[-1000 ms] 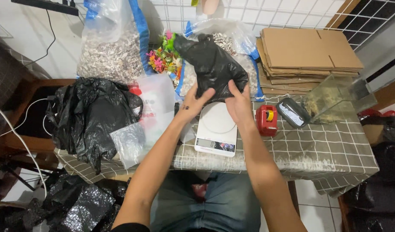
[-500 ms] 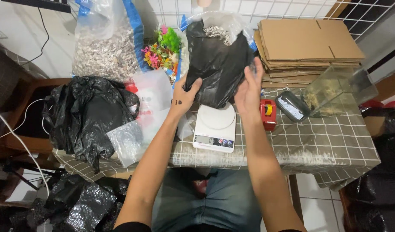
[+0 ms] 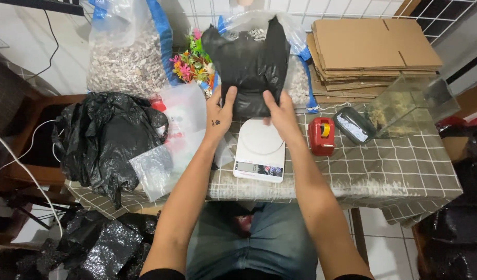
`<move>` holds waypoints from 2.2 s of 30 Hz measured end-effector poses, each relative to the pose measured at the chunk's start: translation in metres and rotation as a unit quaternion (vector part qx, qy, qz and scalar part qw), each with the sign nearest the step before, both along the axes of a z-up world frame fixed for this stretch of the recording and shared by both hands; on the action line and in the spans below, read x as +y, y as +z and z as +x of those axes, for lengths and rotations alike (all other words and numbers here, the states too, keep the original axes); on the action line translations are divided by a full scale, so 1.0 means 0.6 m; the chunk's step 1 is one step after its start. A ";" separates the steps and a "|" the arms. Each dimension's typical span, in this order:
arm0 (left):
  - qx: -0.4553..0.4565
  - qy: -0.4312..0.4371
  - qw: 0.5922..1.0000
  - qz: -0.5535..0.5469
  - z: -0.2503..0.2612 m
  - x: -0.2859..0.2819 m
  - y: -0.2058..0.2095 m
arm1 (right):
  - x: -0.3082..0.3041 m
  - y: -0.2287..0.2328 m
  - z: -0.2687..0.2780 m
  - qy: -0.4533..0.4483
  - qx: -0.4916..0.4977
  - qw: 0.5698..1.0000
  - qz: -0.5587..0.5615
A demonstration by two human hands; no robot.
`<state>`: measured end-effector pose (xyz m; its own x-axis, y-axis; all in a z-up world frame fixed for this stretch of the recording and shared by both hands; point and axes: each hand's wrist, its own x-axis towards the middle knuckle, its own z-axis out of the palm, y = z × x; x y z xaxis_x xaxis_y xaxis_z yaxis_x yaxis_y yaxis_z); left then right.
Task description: Packing items into plastic bags, weighing them on a digital scale, and assembling small cardboard boxes.
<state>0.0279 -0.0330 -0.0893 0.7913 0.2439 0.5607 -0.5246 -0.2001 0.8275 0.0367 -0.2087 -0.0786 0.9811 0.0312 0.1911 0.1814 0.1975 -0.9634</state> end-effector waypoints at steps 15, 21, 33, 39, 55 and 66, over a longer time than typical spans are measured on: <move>0.086 0.018 0.890 -0.447 0.062 0.074 -0.019 | 0.008 0.083 -0.062 0.072 -0.060 0.985 -0.146; -0.113 -0.202 0.807 -0.543 0.031 0.086 0.023 | 0.009 0.076 -0.057 -0.019 -0.084 0.994 -0.062; 0.064 -0.116 0.990 0.052 -0.022 -0.019 0.011 | -0.011 0.023 -0.009 -0.198 -0.152 0.968 0.015; 0.152 -0.198 0.966 -0.074 -0.087 -0.053 0.088 | 0.011 0.071 -0.048 -0.135 -0.141 0.973 0.124; 0.242 -0.251 0.865 -0.361 -0.025 -0.044 0.039 | -0.027 0.123 -0.025 -0.099 -0.309 0.913 -0.245; 0.255 -0.361 0.790 -0.425 0.003 -0.045 -0.043 | 0.028 0.186 -0.031 -0.114 -0.370 0.895 -0.220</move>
<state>0.0299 -0.0601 -0.1153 0.9662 -0.2576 0.0009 0.1968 0.7403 0.6429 0.0180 -0.1921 0.0331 0.5813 0.0774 0.8100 0.7894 -0.2947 -0.5384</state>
